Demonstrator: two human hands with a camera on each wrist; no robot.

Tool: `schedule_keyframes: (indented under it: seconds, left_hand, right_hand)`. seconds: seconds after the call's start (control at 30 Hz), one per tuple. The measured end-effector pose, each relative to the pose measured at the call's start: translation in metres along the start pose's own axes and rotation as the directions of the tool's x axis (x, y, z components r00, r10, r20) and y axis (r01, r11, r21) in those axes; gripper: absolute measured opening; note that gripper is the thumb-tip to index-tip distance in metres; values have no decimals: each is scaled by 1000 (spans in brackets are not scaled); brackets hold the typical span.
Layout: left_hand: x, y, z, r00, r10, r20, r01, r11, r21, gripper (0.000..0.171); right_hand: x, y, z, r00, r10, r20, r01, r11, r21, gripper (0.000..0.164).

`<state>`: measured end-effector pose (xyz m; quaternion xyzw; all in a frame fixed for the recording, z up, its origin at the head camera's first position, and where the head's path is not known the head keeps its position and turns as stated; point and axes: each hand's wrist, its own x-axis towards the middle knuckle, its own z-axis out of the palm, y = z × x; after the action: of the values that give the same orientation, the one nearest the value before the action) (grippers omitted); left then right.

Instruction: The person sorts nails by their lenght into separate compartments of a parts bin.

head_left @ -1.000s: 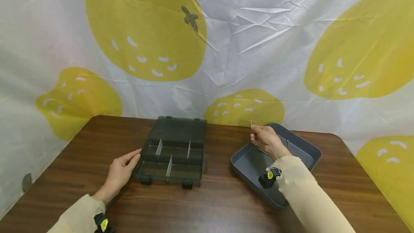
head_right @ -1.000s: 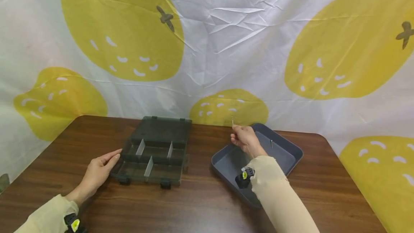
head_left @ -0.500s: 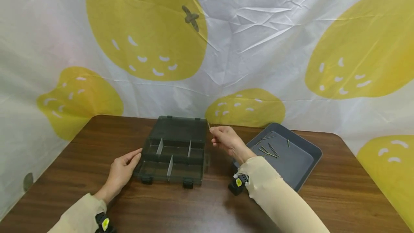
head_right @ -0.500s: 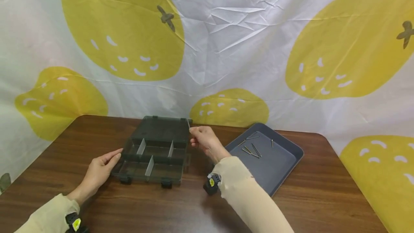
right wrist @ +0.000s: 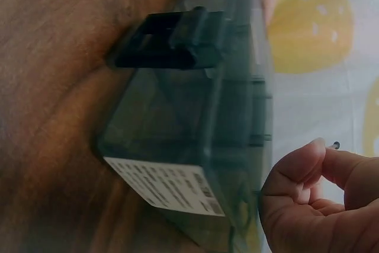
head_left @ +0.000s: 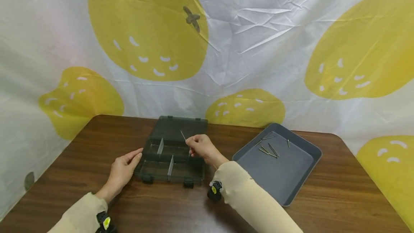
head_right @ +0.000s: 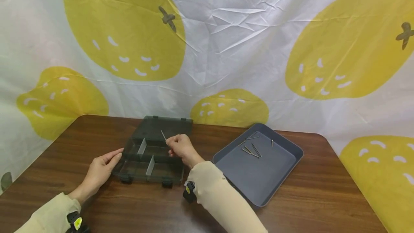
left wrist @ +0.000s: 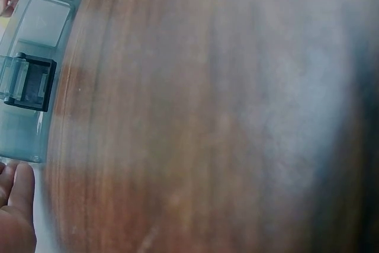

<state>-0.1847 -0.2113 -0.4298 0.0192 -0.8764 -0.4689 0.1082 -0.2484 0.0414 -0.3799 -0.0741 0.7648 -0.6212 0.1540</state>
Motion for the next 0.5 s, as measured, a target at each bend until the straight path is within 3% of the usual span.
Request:
schedule_keyframes:
  seconds: [0.5]
  left_hand:
    - [1, -1, 0, 1000, 1, -3, -1, 1000, -5, 36]
  right_hand:
    - [6, 3, 12, 996, -76, -36, 69, 983, -173, 21]
